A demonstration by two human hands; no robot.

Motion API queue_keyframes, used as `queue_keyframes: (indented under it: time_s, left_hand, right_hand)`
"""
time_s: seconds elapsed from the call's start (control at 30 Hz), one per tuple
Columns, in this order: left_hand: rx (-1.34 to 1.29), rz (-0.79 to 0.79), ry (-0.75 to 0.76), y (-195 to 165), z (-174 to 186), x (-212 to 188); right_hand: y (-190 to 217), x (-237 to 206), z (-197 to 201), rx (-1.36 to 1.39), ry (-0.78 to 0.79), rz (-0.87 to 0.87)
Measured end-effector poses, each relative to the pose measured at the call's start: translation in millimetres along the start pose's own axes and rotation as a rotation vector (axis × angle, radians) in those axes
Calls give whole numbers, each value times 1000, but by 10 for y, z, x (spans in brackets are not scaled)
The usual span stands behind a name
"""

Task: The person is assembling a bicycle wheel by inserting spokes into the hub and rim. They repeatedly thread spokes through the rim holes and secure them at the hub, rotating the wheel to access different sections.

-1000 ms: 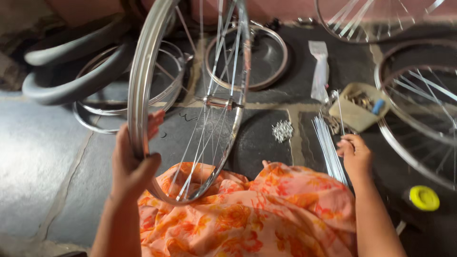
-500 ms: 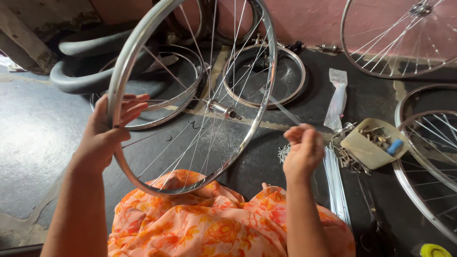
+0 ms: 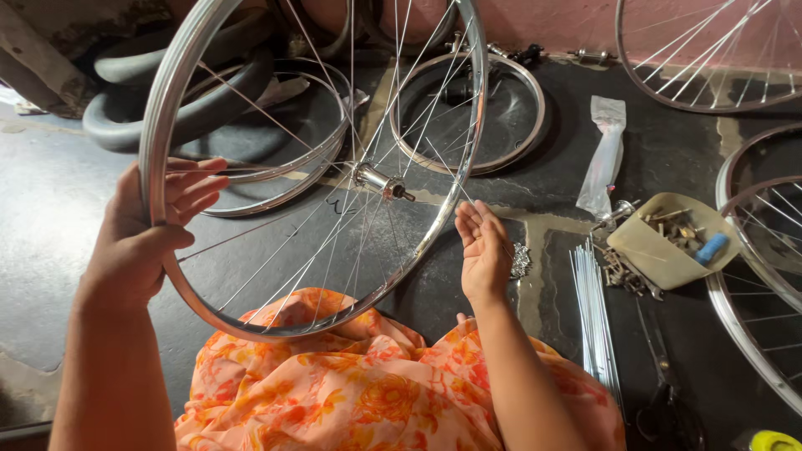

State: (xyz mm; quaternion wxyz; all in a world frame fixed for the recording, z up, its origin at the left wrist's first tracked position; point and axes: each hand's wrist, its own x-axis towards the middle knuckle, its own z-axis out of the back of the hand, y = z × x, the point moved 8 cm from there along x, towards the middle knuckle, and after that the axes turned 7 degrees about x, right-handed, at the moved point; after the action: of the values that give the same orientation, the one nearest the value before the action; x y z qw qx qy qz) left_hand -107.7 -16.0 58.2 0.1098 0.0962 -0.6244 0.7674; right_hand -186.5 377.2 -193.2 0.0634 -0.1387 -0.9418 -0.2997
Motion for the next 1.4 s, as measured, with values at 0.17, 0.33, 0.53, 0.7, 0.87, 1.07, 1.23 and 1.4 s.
queue_keyframes:
  time_s: [0.17,0.33,0.53,0.7,0.87,1.07,1.23,1.4]
  left_hand:
    - [-14,-14,10,-16,1,-4]
    - [-36,-13,5,19,31,-14]
    - [-57,-34,10,53,49,-60]
    - [-49,-41,14,55,52,-78]
    - [-55,-38,21,29,19,-76]
    - [-38,-47,35,-18,-32,-65]
    - [-37,-50,48,-32,-49,-67]
    - [-30,-50,57,-18,-45,-69]
  right_hand:
    - [89,-249,-338,-77,304,53]
    - [78,-307,-386,-155,331,49]
    - [73,-224,-236,-146,217,-12]
    - [119,-202,-155,-112,166,-12]
    - [215,-172,-80,-149,116,12]
    - [191,-175,-75,-139,89,3]
    - [149,-175,-104,-116,93,-25]
    - [147,-131,-35,-100,17,-52]
